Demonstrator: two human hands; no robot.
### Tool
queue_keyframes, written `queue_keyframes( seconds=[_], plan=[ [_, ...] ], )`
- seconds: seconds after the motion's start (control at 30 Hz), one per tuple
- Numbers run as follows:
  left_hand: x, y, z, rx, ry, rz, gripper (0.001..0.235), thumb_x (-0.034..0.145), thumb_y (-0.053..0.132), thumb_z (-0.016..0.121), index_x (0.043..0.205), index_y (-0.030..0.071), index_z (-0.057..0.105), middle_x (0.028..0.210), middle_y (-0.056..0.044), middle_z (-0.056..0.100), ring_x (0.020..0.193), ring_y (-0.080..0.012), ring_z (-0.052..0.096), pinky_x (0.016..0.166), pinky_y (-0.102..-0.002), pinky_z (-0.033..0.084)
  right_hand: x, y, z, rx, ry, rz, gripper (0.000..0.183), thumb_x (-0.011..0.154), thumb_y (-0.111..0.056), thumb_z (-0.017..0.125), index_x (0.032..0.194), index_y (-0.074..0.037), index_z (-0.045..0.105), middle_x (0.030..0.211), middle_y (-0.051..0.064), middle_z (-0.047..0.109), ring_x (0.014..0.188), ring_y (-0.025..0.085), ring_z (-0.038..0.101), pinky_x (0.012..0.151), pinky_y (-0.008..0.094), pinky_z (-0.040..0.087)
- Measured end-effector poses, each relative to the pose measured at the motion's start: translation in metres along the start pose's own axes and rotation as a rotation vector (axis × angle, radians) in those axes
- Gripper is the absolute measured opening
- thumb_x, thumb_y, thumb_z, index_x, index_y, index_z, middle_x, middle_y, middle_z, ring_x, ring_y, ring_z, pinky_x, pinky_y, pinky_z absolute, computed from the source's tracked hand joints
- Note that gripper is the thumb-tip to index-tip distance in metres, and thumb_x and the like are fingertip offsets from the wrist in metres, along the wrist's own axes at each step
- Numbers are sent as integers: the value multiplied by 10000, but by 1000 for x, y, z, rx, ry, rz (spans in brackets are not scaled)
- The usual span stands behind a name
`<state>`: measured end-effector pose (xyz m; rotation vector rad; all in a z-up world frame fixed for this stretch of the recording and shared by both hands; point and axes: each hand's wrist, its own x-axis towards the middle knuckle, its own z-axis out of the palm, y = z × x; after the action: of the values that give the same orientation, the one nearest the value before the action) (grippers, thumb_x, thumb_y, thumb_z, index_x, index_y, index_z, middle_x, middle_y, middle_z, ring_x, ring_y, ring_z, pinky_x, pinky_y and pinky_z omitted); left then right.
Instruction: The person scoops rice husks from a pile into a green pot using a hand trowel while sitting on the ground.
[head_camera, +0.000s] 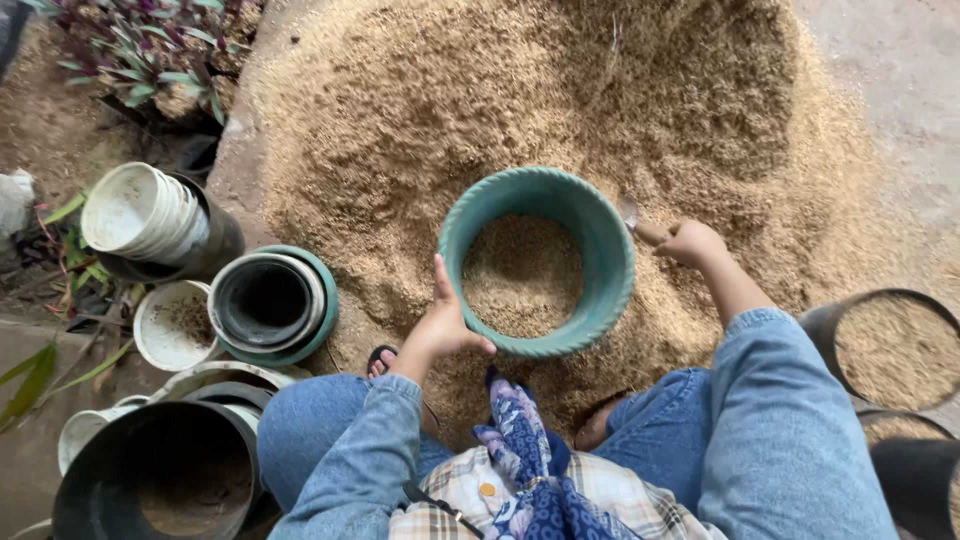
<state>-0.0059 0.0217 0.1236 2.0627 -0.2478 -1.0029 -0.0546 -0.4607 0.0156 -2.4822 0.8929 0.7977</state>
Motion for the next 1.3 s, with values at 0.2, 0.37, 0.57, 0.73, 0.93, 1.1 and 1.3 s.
queue_keyframes(
  seconds=[0.2, 0.37, 0.57, 0.73, 0.93, 1.1, 1.3],
  plan=[
    [2, -1, -5, 86, -21, -4, 1694, 518, 114, 1018, 1559, 100, -318, 1639, -390, -4, 1362, -637, 365, 1175, -668, 343, -2, 32, 49, 615, -18, 87, 486, 728, -110, 858, 1176, 10, 711, 823, 214, 648, 741, 292, 710, 568, 394, 598],
    [10, -14, -5, 61, -6, 45, 1723, 483, 128, 1032, 1558, 92, -313, 1635, -406, -20, 1379, -647, 334, 1184, -667, 333, -23, 54, 38, 742, -26, 11, 441, 706, -69, 774, 1137, -14, 705, 662, 210, 632, 478, 268, 616, 377, 347, 476],
    [23, -32, 3, 6, 37, 74, 1764, 451, 148, 1053, 1562, 119, -317, 1649, -385, -21, 1439, -595, 287, 1213, -627, 304, -91, 63, -3, 897, 55, -16, 538, 737, -28, 752, 1265, -28, 654, 756, 236, 646, 509, 251, 604, 381, 307, 446],
    [20, -31, 5, -24, 50, 80, 1751, 460, 128, 1048, 1555, 108, -318, 1646, -388, -55, 1449, -586, 280, 1232, -619, 285, -140, 64, -15, 1019, 80, -76, 471, 771, -21, 708, 1238, -2, 648, 752, 236, 622, 483, 232, 585, 378, 334, 467],
    [-1, -4, 2, -35, -26, -22, 1663, 627, 127, 976, 1447, 185, -470, 1679, -170, -308, 1597, -335, -26, 1270, -508, 135, -223, 18, -43, 923, -3, -24, 361, 908, -34, 692, 1253, 49, 628, 969, 170, 633, 694, 197, 554, 562, 269, 470],
    [7, -12, 7, -31, -36, 50, 1678, 624, 152, 989, 1429, 175, -484, 1667, -207, -307, 1595, -345, 5, 1274, -477, 127, -259, -20, -49, 784, -49, -106, 548, 877, -50, 680, 1412, 10, 584, 992, 164, 640, 696, 201, 562, 583, 279, 486],
    [6, -23, 10, -99, 81, 207, 1705, 502, 241, 1050, 1589, 116, -257, 1680, -329, -44, 1527, -530, 164, 1278, -584, 218, -217, -41, -13, 746, -1, -316, 584, 763, -18, 777, 1325, 40, 629, 793, 277, 665, 447, 282, 619, 331, 351, 451]
  ],
)
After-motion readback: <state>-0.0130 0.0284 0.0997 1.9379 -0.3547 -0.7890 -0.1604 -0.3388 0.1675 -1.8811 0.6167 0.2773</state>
